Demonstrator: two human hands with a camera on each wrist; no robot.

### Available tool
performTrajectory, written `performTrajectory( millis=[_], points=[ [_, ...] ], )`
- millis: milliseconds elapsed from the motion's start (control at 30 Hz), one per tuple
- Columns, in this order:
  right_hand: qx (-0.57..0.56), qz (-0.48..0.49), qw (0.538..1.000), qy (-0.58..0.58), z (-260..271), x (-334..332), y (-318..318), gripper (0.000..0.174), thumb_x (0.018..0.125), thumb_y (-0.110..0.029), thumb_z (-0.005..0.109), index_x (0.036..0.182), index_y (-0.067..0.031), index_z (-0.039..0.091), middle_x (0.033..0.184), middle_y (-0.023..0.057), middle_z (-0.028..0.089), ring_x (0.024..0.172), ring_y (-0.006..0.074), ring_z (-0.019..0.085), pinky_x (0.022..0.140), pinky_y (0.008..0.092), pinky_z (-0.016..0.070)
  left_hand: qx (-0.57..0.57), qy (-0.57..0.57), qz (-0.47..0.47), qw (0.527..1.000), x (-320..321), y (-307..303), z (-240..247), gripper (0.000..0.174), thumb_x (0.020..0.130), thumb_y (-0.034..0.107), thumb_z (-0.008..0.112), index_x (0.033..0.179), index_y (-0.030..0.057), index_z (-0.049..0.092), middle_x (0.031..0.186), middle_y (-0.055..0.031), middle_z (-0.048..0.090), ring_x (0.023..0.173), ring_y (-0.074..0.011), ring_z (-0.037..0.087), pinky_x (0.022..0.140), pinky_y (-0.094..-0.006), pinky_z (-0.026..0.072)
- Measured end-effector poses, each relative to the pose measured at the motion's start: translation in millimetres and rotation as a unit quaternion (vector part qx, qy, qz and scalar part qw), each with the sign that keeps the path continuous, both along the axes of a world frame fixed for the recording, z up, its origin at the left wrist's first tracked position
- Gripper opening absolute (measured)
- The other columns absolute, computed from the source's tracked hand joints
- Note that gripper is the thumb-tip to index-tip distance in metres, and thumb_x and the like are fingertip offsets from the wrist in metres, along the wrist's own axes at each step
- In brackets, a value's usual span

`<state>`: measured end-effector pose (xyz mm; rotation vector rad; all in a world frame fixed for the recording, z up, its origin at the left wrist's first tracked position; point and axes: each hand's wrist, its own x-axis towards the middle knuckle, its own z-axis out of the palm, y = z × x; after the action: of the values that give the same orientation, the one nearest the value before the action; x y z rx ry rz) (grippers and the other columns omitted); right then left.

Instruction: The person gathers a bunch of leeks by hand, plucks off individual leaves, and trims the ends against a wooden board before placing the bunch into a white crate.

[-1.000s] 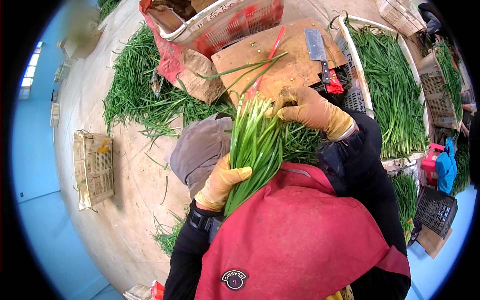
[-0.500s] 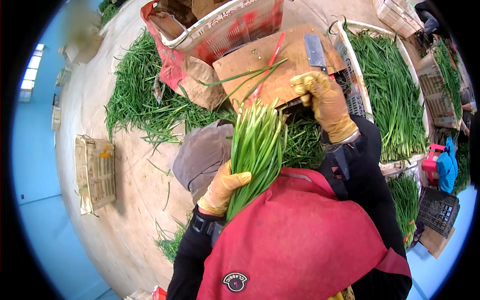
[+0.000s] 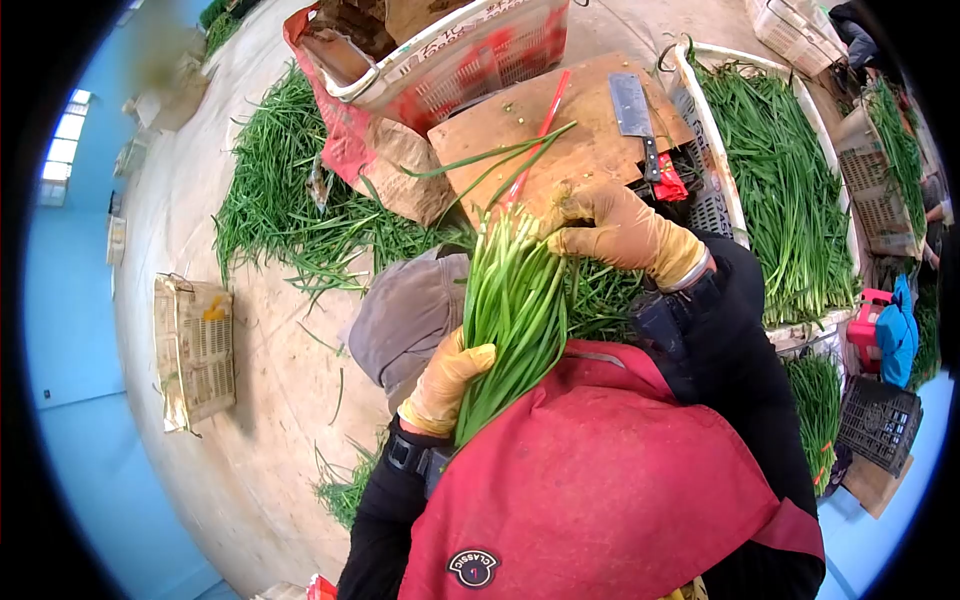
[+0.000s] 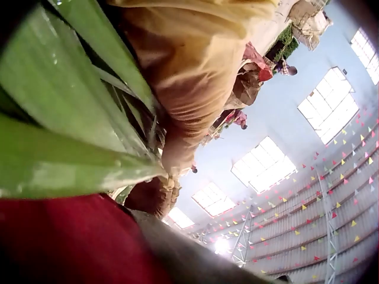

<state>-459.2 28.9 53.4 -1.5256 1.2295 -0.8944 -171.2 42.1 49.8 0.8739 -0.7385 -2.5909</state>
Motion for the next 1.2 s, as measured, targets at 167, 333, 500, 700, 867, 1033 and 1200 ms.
performTrajectory(
  millis=[167,333,500,700,867,1033,1200],
  points=[
    [0.007,-0.002,0.994,0.111,4,-6,-2,0.024,0.082,-0.019,0.066,0.096,0.0002,0.070,0.087,0.0151,0.069,0.083,0.0208,0.064,0.076,0.0359,0.0500,-0.002,0.034,0.006,0.999,-5,0,2,0.054,0.085,0.021,0.069,0.131,-0.0009,0.051,0.121,-0.0088,0.062,0.106,-0.0174,0.062,0.096,-0.0300,0.0472],
    [0.009,-0.013,0.999,0.051,5,-2,-1,0.025,0.082,-0.023,0.073,0.088,0.0010,0.067,0.082,0.0088,0.065,0.076,0.0196,0.059,0.072,0.0331,0.0485,-0.016,-0.020,-0.015,1.000,-2,-2,1,0.051,0.086,0.021,0.068,0.130,-0.0003,0.052,0.120,-0.0081,0.063,0.105,-0.0165,0.061,0.095,-0.0298,0.0476],
    [0.044,0.031,0.998,0.033,12,-12,-2,0.025,0.081,-0.019,0.076,0.095,0.0000,0.069,0.086,0.0089,0.068,0.081,0.0176,0.062,0.076,0.0329,0.0499,-0.001,-0.039,-0.005,0.999,-1,-2,-1,0.048,0.087,0.020,0.066,0.129,0.0000,0.053,0.117,-0.0073,0.063,0.102,-0.0158,0.061,0.092,-0.0294,0.0484],
    [0.024,0.066,0.996,0.063,19,-19,4,0.021,0.083,-0.009,0.072,0.101,0.0008,0.067,0.089,0.0071,0.067,0.083,0.0144,0.063,0.078,0.0284,0.0505,-0.001,-0.042,0.005,0.999,-1,-1,0,0.050,0.087,0.022,0.066,0.130,-0.0004,0.052,0.116,-0.0073,0.064,0.101,-0.0159,0.062,0.091,-0.0289,0.0486],
    [0.139,0.027,0.990,-0.021,26,-16,10,0.017,0.084,-0.011,0.072,0.096,0.0004,0.069,0.086,0.0055,0.067,0.079,0.0099,0.061,0.073,0.0261,0.0503,-0.008,-0.034,0.003,0.999,-2,-2,2,0.051,0.087,0.024,0.066,0.130,-0.0011,0.052,0.116,-0.0077,0.064,0.100,-0.0159,0.062,0.091,-0.0289,0.0487],
    [0.107,0.039,0.991,0.073,34,-19,9,0.017,0.084,-0.012,0.072,0.093,0.0024,0.069,0.084,0.0040,0.067,0.076,0.0102,0.061,0.069,0.0260,0.0506,-0.011,-0.048,0.005,0.999,-2,-1,2,0.052,0.087,0.025,0.067,0.130,-0.0012,0.052,0.116,-0.0078,0.064,0.100,-0.0162,0.063,0.090,-0.0291,0.0491],
    [0.054,0.010,0.997,-0.050,16,-19,13,0.015,0.087,-0.011,0.069,0.093,0.0030,0.068,0.081,0.0032,0.066,0.074,0.0106,0.061,0.069,0.0250,0.0501,-0.004,-0.022,-0.002,1.000,0,-2,1,0.053,0.087,0.025,0.067,0.130,-0.0011,0.052,0.117,-0.0081,0.063,0.102,-0.0162,0.062,0.092,-0.0295,0.0485]
  ],
)
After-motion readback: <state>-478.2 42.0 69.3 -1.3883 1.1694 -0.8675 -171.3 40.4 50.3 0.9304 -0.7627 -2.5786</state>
